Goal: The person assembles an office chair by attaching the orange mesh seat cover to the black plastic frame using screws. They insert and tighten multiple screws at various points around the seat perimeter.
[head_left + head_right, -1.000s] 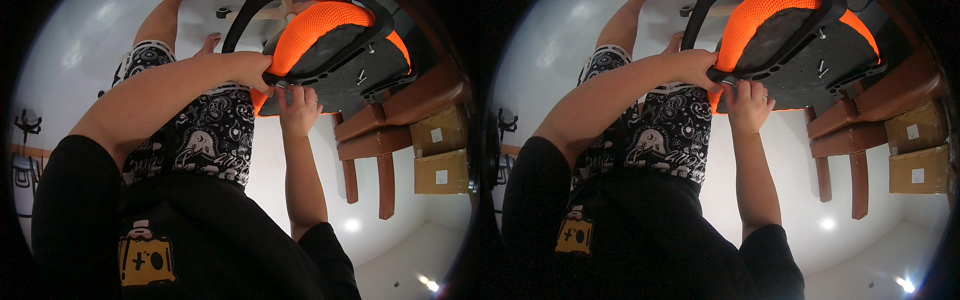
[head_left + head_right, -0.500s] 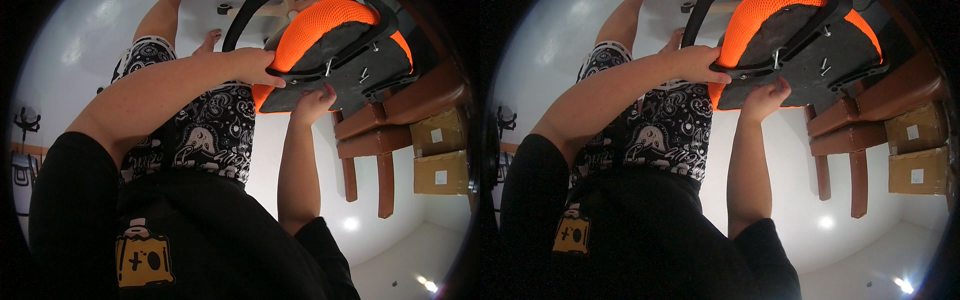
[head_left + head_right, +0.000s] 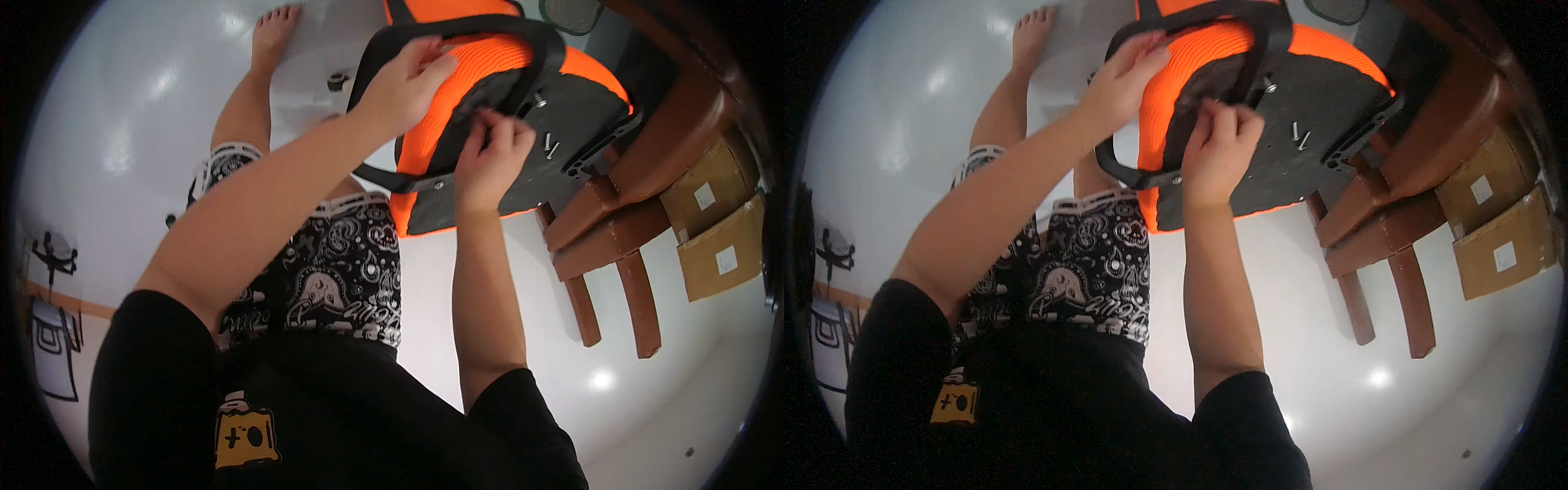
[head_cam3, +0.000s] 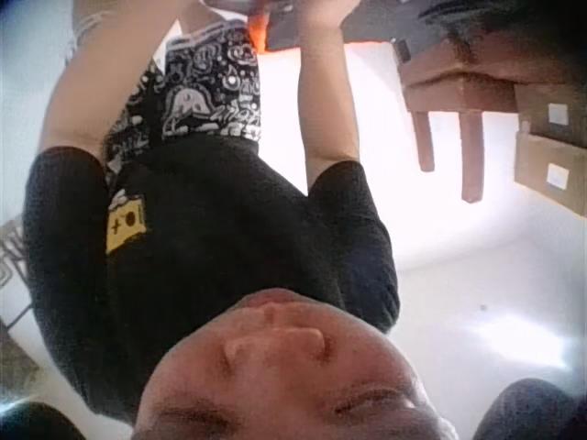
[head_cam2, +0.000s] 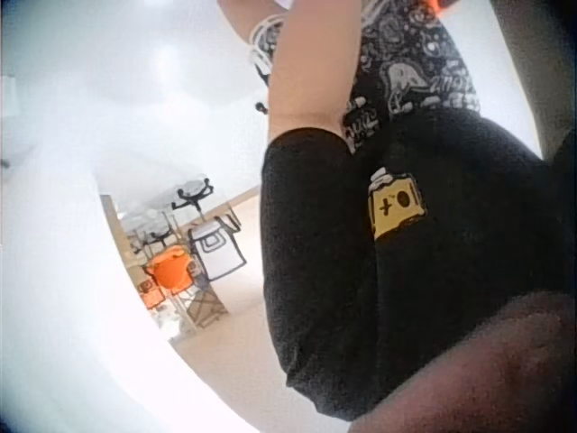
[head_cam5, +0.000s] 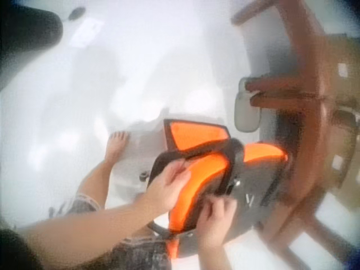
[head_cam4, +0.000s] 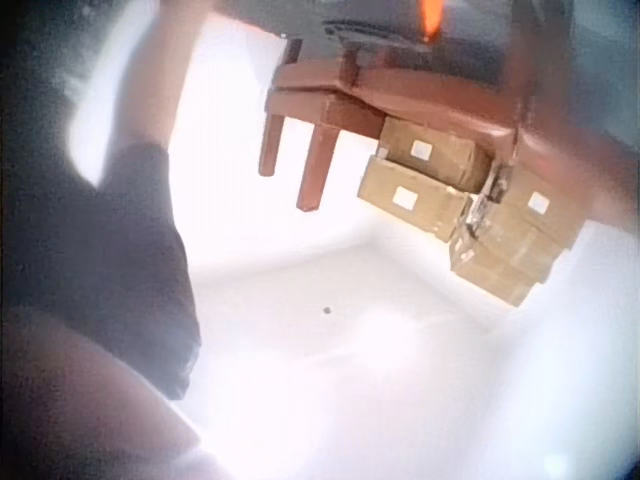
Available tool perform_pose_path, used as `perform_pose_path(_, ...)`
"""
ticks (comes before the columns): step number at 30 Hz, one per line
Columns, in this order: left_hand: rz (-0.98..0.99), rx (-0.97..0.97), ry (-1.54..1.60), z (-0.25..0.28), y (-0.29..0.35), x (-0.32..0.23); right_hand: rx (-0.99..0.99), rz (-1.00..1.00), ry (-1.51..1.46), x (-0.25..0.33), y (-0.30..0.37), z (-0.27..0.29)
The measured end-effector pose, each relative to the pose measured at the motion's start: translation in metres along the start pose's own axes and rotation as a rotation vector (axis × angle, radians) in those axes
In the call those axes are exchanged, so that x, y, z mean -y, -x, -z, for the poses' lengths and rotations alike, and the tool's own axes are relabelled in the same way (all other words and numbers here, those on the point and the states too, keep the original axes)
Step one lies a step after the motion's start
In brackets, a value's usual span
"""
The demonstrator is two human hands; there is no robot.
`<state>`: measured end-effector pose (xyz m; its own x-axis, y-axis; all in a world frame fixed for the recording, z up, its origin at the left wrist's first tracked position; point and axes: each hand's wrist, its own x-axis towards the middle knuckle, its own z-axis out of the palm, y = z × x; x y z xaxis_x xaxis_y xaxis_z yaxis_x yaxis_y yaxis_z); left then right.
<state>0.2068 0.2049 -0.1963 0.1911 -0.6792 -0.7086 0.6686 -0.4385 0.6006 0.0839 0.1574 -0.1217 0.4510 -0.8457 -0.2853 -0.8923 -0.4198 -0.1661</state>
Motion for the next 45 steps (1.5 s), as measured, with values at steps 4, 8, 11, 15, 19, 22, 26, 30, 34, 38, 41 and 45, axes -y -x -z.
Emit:
perform_pose_path(4,0.037,-0.012,-0.073,-0.005,0.017,-0.001,-0.014,-0.477,-0.537,0.000,0.029,-0.001)
perform_pose_path(8,-0.152,-0.018,-0.585,-0.015,0.026,-0.029,-0.066,-1.076,-1.279,0.012,0.033,0.031)
perform_pose_path(11,-0.584,0.060,-0.994,-0.038,0.010,-0.067,-0.148,-1.168,-1.493,0.011,0.042,0.044)
perform_pose_path(15,-0.685,0.218,-1.387,-0.095,-0.012,-0.102,-0.261,-1.187,-1.649,0.005,0.057,0.040)
perform_pose_path(19,-0.445,0.396,-1.747,-0.168,-0.036,-0.111,-0.346,-1.142,-1.971,-0.005,0.080,0.049)
perform_pose_path(22,-0.250,0.561,-2.059,-0.208,-0.032,-0.104,-0.350,-1.130,-1.993,-0.006,0.090,0.048)
perform_pose_path(26,0.083,0.806,-1.817,-0.213,-0.034,-0.104,-0.346,-1.102,-2.074,-0.005,0.113,0.038)
perform_pose_path(30,0.021,0.946,-1.660,-0.194,-0.016,-0.074,-0.297,-1.210,-2.053,-0.010,0.137,0.042)
perform_pose_path(34,-0.188,1.112,-1.734,-0.205,0.025,-0.017,-0.562,-1.301,-1.926,-0.021,0.153,0.038)
perform_pose_path(38,-0.065,1.205,-1.748,-0.228,0.009,0.001,-0.807,-1.418,-1.565,-0.024,0.109,0.013)
perform_pose_path(41,0.088,1.200,-1.571,-0.213,-0.004,0.016,-0.763,-1.490,-1.282,-0.036,0.100,0.020)
perform_pose_path(45,0.302,1.100,-1.403,-0.180,-0.011,0.031,-0.644,-1.446,-1.124,-0.044,0.107,0.015)
